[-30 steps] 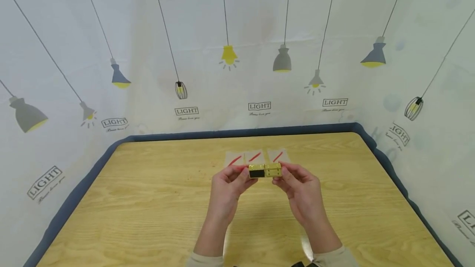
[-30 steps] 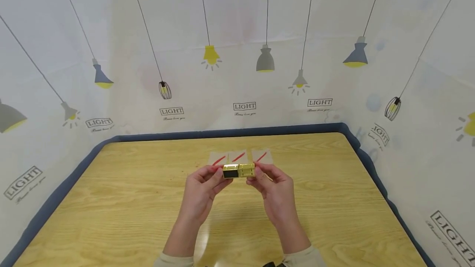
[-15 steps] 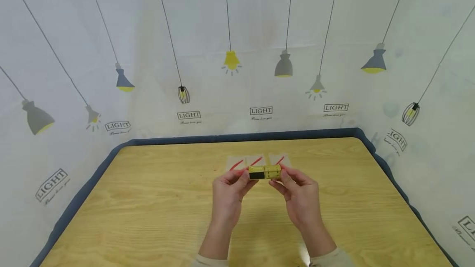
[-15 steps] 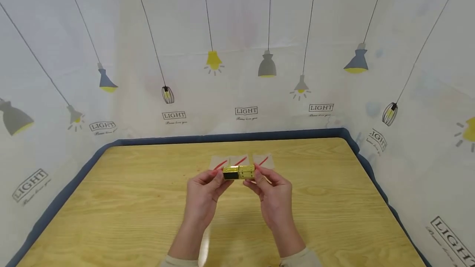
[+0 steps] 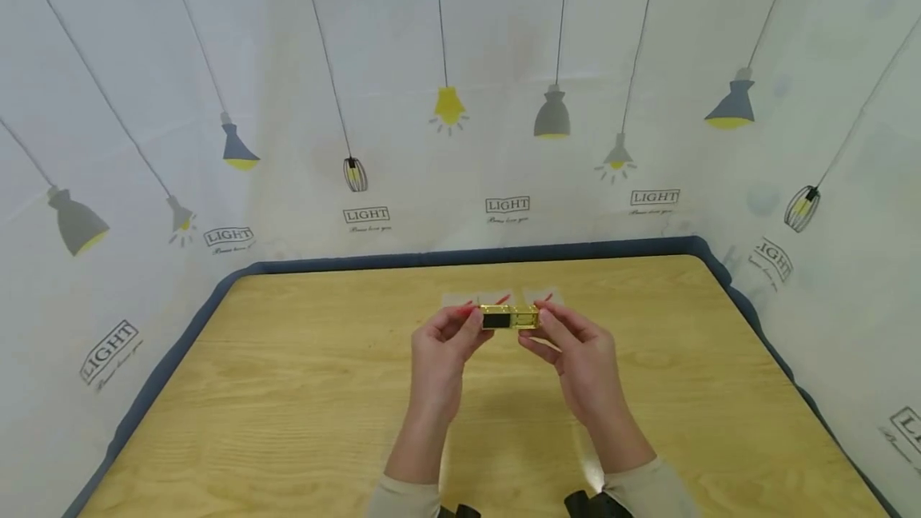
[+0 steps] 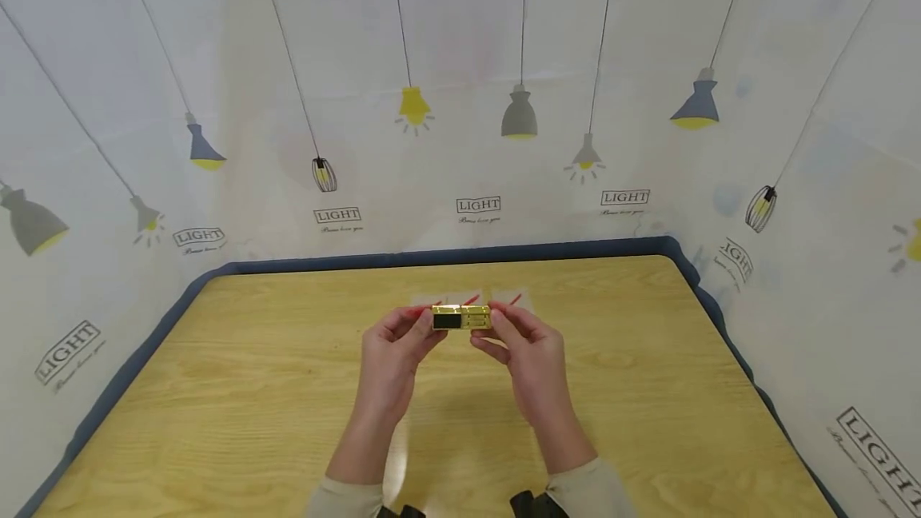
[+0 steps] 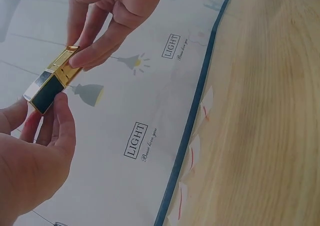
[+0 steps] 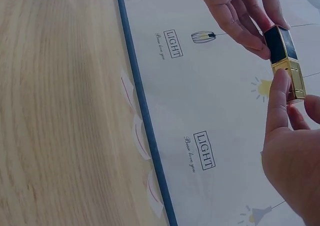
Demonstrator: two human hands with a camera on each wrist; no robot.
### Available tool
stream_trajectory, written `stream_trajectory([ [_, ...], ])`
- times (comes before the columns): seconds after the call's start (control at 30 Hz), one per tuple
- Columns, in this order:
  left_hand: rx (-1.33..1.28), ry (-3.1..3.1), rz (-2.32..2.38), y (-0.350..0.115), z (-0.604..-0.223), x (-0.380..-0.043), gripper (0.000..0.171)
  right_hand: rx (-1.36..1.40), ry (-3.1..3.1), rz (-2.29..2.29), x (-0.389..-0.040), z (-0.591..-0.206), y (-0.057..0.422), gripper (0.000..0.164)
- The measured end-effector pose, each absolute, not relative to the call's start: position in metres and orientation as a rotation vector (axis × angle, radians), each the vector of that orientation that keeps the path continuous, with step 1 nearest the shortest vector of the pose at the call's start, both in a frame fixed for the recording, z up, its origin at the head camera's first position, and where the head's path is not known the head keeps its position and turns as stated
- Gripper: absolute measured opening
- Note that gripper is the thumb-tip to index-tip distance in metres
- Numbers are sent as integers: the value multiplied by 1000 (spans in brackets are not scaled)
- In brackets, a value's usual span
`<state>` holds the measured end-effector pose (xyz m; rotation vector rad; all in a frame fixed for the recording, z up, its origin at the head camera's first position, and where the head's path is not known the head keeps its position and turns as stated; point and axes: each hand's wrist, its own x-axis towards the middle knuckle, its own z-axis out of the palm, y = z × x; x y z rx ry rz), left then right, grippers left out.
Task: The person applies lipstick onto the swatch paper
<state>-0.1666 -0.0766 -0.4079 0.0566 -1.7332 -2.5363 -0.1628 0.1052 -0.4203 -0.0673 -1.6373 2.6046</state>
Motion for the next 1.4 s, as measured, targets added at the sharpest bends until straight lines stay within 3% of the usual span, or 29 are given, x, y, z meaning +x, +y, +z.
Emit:
stream_trajectory([
  [0.3, -92, -1863, -2416, -86, -398, -178, 30, 47, -1722, 2595, -173, -409, 109, 21],
  [0.53, -93, -2005, -2274, -91, -392, -185, 32, 171, -2173, 2216, -173, -400, 106, 46],
  [0.9, -229, -2147, -2172, -97, -382, -197, 28, 288, -2178, 2193, -184, -405, 99, 36],
  [1.1, -307, -2194, -2158, -103, -379, -206, 30, 440, -2226, 2232, -193, -415, 96, 37],
  [1.4, -383, -2334, -1996, -96, -376, -223, 28, 419, -2390, 2077, -207, -419, 100, 41],
])
